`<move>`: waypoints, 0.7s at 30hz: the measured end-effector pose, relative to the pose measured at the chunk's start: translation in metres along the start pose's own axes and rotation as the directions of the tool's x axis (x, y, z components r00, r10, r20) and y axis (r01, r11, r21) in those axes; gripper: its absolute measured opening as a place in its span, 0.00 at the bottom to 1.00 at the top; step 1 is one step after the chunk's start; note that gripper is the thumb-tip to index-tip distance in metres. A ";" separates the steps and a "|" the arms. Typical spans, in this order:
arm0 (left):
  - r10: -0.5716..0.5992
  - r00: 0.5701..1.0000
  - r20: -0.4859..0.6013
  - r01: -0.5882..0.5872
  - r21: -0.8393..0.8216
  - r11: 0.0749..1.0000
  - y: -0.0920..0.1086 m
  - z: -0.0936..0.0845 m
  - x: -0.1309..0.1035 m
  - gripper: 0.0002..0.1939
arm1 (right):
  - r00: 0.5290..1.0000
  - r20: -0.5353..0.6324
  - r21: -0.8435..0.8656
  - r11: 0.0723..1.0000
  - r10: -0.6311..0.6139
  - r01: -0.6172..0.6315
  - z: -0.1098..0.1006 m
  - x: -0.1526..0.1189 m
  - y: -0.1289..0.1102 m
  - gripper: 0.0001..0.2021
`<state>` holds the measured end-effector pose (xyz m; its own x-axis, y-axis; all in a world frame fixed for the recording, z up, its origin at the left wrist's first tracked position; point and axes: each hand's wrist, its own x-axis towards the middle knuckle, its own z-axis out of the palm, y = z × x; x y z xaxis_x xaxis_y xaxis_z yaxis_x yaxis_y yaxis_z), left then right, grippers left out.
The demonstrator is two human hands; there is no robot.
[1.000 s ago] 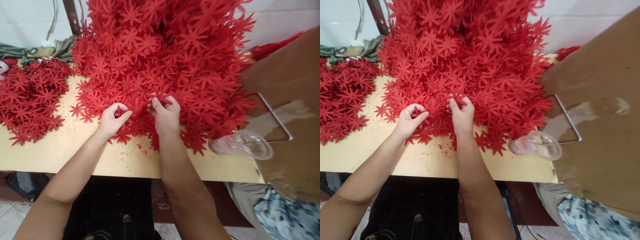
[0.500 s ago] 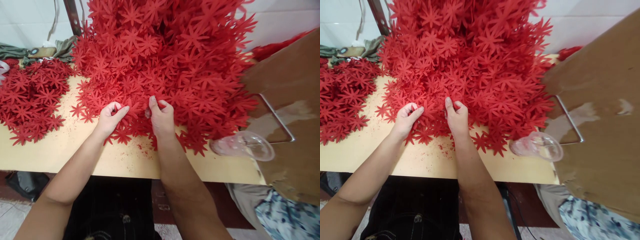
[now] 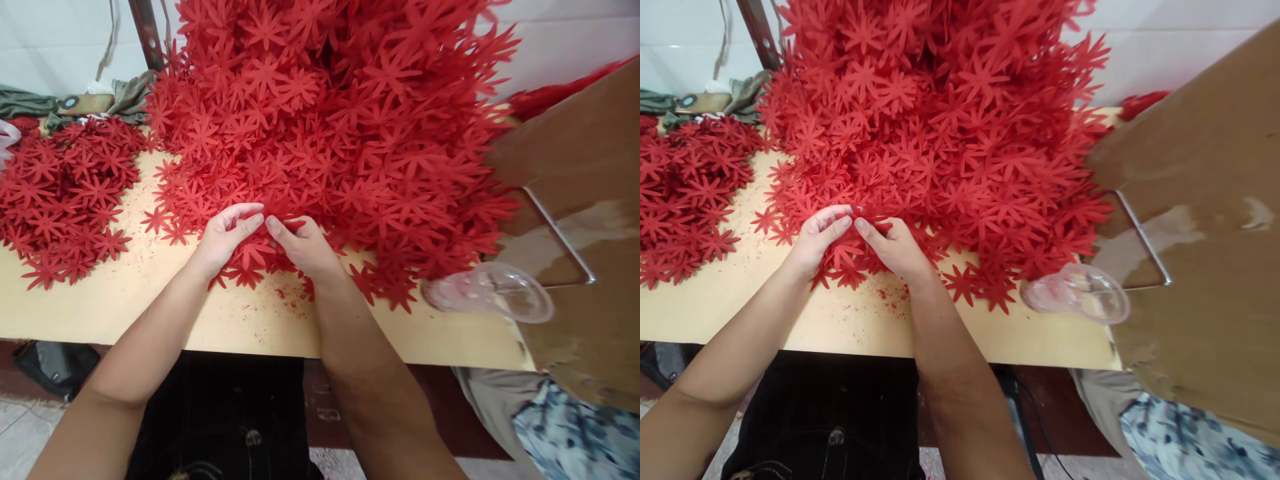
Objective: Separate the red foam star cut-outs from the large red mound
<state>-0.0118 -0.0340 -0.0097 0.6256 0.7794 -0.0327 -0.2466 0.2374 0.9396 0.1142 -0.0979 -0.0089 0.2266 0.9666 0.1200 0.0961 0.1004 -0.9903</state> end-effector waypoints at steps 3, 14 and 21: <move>-0.026 0.996 -0.082 0.024 -0.021 0.999 0.000 0.000 0.002 0.12 | 1.000 0.026 0.017 1.000 0.017 -0.017 0.002 0.000 -0.002 0.29; 0.004 0.952 -0.306 -0.038 -0.104 0.994 0.008 -0.005 0.006 0.07 | 0.999 -0.011 0.085 0.995 0.052 -0.050 -0.004 0.003 0.004 0.24; -0.008 0.963 -0.270 -0.023 -0.115 0.993 0.007 -0.006 0.004 0.10 | 0.936 -0.348 0.199 0.980 0.055 0.017 -0.005 0.011 0.015 0.26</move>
<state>-0.0148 -0.0257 -0.0050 0.4046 0.9050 -0.1314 -0.3445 0.2839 0.8948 0.1225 -0.0868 -0.0220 0.5550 0.8278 0.0821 -0.0954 0.1614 -0.9823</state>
